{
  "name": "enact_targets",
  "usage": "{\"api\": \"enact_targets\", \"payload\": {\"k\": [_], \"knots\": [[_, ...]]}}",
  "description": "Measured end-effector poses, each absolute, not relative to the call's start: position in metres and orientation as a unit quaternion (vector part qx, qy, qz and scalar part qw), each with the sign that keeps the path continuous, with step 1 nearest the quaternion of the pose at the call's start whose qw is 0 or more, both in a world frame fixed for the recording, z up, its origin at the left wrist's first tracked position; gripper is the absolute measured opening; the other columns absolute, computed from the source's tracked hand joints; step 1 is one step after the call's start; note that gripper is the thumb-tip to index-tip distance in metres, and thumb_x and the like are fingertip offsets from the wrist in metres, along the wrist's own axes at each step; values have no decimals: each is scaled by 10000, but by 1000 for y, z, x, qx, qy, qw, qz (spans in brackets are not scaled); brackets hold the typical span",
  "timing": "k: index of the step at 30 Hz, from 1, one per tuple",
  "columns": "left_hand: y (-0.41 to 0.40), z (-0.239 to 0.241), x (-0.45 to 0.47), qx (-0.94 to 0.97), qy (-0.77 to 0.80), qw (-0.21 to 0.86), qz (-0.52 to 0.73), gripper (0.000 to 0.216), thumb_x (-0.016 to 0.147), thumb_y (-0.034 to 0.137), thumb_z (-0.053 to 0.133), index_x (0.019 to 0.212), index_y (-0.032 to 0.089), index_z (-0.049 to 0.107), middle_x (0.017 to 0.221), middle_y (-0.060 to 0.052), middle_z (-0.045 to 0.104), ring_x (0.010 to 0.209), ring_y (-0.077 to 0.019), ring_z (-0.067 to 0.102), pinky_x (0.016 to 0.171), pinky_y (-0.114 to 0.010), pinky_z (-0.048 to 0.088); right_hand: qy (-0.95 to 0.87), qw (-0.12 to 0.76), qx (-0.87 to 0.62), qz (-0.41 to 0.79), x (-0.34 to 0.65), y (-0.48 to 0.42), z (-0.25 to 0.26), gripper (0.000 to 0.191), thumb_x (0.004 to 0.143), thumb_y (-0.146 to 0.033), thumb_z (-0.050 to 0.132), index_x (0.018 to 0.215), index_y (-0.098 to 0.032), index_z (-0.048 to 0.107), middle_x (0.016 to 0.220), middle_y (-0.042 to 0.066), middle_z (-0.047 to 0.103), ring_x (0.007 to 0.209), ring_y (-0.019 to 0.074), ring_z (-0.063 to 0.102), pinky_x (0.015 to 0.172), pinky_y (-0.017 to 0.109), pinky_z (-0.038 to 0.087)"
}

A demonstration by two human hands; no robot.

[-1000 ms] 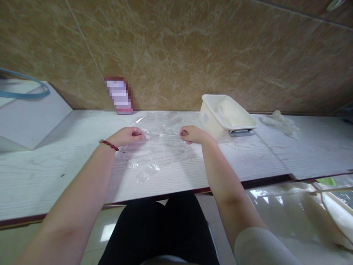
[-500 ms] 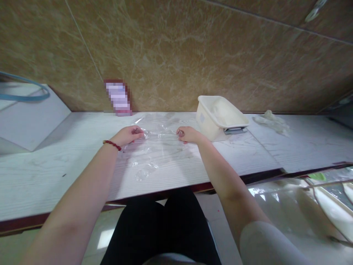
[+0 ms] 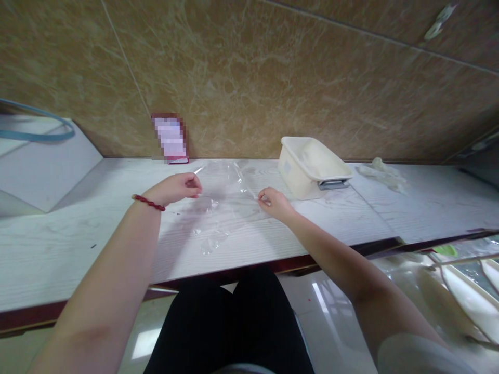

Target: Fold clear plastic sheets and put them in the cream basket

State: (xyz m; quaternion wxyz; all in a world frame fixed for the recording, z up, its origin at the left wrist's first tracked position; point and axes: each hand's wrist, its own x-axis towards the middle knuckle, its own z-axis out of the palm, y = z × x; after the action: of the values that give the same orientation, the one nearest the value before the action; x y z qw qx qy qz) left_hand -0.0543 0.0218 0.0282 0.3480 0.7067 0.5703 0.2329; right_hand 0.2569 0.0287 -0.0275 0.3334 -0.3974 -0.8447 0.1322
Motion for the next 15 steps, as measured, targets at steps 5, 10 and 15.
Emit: {"api": "enact_targets", "payload": {"k": [5, 10, 15], "knots": [[-6, 30, -56, 765, 577, 230, 168, 187, 648, 365, 520, 701, 186, 540, 731, 6, 628, 721, -167, 585, 695, -292, 456, -888, 312, -322, 102, 267, 17, -25, 136, 695, -59, 498, 727, -185, 537, 757, 32, 590, 769, 149, 547, 732, 286, 454], [-34, 8, -62, 838, 489, 185, 155, 182, 722, 332, 450, 739, 183, 553, 804, -18, 606, 770, -150, 559, 726, -270, 449, -913, 297, -273, 66, 273, 9, -27, 113, 748, -95, 488, 752, -187, 553, 802, 59, 598, 845, 169, 542, 759, 307, 461], [-40, -10, -67, 864, 455, 132, 169, 207, 769, 336, 437, 777, 184, 579, 852, -33, 594, 809, -153, 543, 772, -287, 433, -927, 284, -240, 48, 278, 5, -29, 103, 793, -154, 495, 775, -192, 589, 807, 61, 602, 868, 171, 537, 773, 316, 462]]}}
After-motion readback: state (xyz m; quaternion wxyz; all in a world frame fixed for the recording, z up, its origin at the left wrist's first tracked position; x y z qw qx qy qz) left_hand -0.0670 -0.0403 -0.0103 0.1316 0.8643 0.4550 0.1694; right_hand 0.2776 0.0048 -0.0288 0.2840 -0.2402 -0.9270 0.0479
